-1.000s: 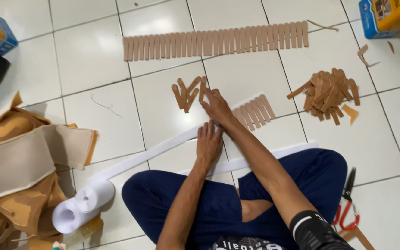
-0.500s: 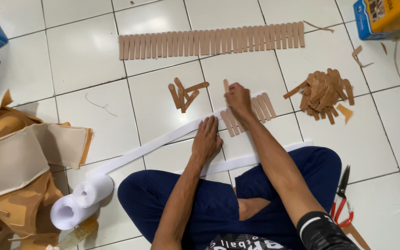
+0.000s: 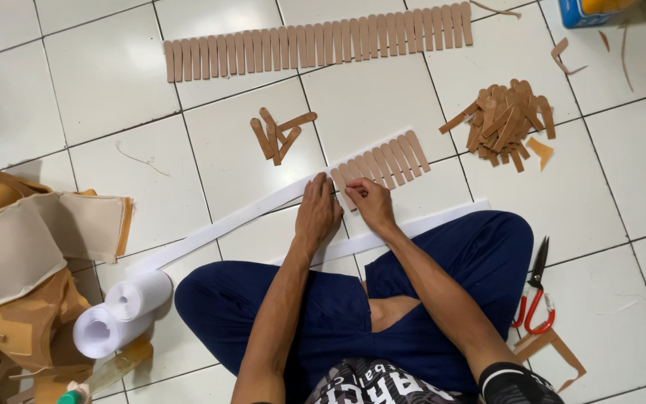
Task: The person sits on the floor and repeatedly picks up small wooden pieces, placing them in a straight line along a white strip. The person continues this process, forming a long row of aligned wooden pieces.
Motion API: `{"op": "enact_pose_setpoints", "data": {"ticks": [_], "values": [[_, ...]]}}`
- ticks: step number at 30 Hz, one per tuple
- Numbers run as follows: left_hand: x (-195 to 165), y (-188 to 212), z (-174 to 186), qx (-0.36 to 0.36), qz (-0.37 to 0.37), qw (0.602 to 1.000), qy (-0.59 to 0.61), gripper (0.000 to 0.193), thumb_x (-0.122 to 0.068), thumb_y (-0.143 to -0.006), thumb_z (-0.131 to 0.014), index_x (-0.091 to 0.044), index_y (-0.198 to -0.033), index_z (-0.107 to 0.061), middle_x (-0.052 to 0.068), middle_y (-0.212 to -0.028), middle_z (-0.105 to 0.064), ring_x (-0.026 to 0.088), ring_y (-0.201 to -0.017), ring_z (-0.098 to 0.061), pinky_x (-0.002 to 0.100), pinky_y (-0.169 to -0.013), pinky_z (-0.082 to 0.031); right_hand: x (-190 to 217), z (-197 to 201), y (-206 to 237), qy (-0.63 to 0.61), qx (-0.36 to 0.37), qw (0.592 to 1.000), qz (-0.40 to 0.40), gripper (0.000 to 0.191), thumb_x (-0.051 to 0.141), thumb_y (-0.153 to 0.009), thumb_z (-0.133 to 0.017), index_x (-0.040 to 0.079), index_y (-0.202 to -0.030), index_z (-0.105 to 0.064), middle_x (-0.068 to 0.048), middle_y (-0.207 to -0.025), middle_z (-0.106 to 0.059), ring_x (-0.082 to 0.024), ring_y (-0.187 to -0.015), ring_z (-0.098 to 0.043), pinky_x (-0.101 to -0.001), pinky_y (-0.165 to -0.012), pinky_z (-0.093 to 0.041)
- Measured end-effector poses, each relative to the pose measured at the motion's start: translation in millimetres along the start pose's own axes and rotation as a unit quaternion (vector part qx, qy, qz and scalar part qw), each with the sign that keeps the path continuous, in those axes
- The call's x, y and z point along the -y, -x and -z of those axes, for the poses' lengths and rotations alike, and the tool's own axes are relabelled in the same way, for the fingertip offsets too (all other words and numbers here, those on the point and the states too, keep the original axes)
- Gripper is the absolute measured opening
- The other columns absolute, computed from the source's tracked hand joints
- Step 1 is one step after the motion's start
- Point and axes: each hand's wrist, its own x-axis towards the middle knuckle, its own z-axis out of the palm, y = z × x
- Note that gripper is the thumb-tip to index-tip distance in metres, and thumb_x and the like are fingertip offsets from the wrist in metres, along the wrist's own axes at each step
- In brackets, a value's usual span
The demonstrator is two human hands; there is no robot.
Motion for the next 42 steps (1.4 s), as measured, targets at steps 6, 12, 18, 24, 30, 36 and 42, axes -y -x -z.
{"op": "enact_pose_setpoints", "data": {"ticks": [6,12,18,24,30,36,42], "values": [[-2,-1,3,0.001,0.011,1.0,0.018,0.048,-0.011,-0.087,-0.062,0.009,-0.13,-0.051,0.027,-0.141,-0.048,0.042,-0.133,-0.048,0.049,-0.118,-0.037,0,-2,-4,0.032,0.008,0.999,-0.006,0.022,0.018,-0.092,-0.073,0.003,-0.107,-0.076,-0.01,-0.095,-0.079,-0.016,-0.087,-0.076,-0.0284,-0.077,-0.059],[-4,0,5,-0.008,0.007,1.0,0.015,0.049,-0.011,-0.087,-0.062,0.009,-0.13,-0.051,0.027,-0.14,-0.049,0.041,-0.133,-0.049,0.049,-0.119,-0.036,1,-3,-5,0.037,0.006,0.999,-0.02,0.022,0.02,-0.092,-0.074,0.003,-0.106,-0.077,-0.01,-0.094,-0.079,-0.017,-0.087,-0.076,-0.0288,-0.077,-0.059],[-10,-4,11,-0.002,0.012,1.0,0.01,0.058,-0.012,-0.083,-0.063,0.002,-0.138,-0.051,0.026,-0.139,-0.049,0.041,-0.131,-0.049,0.049,-0.117,-0.036,8,-1,-6,0.037,0.012,0.999,-0.015,0.023,0.02,-0.091,-0.073,0.002,-0.104,-0.077,-0.01,-0.093,-0.08,-0.017,-0.086,-0.077,-0.028,-0.077,-0.06],[-8,-6,9,0.029,0.035,0.999,-0.004,0.063,-0.013,-0.082,-0.064,-0.003,-0.143,-0.053,0.022,-0.135,-0.053,0.038,-0.128,-0.052,0.049,-0.115,-0.039,22,-9,-21,0.087,-0.01,0.996,-0.024,0.031,0.031,-0.094,-0.075,0.001,-0.104,-0.075,-0.012,-0.089,-0.078,-0.02,-0.08,-0.075,-0.0328,-0.072,-0.059],[-3,-2,-5,0.004,0.013,0.998,-0.06,0.055,-0.024,-0.092,-0.064,-0.002,-0.141,-0.052,0.022,-0.141,-0.055,0.041,-0.134,-0.049,0.053,-0.118,-0.032,53,-82,-83,0.125,0.094,0.971,0.18,0.053,0.026,-0.091,-0.073,0.003,-0.136,-0.058,-0.019,-0.106,-0.071,-0.032,-0.098,-0.068,-0.0438,-0.083,-0.056],[-1,0,-9,0.025,0.036,0.996,-0.072,0.061,-0.027,-0.092,-0.059,-0.006,-0.149,-0.051,0.023,-0.138,-0.057,0.043,-0.13,-0.045,0.06,-0.112,-0.027,52,-116,-107,0.283,0.122,0.93,0.202,0.061,0.032,-0.095,-0.073,0.015,-0.148,-0.049,-0.024,-0.108,-0.062,-0.04,-0.096,-0.062,-0.0514,-0.08,-0.054],[-4,-3,-16,0.057,0.042,0.994,-0.087,0.059,-0.026,-0.09,-0.058,-0.006,-0.145,-0.052,0.022,-0.142,-0.055,0.042,-0.137,-0.042,0.059,-0.117,-0.025,37,-104,-106,0.307,0.105,0.919,0.224,0.035,0.027,-0.098,-0.07,0.021,-0.131,-0.062,-0.012,-0.102,-0.058,-0.028,-0.091,-0.065,-0.0419,-0.074,-0.057]]}}
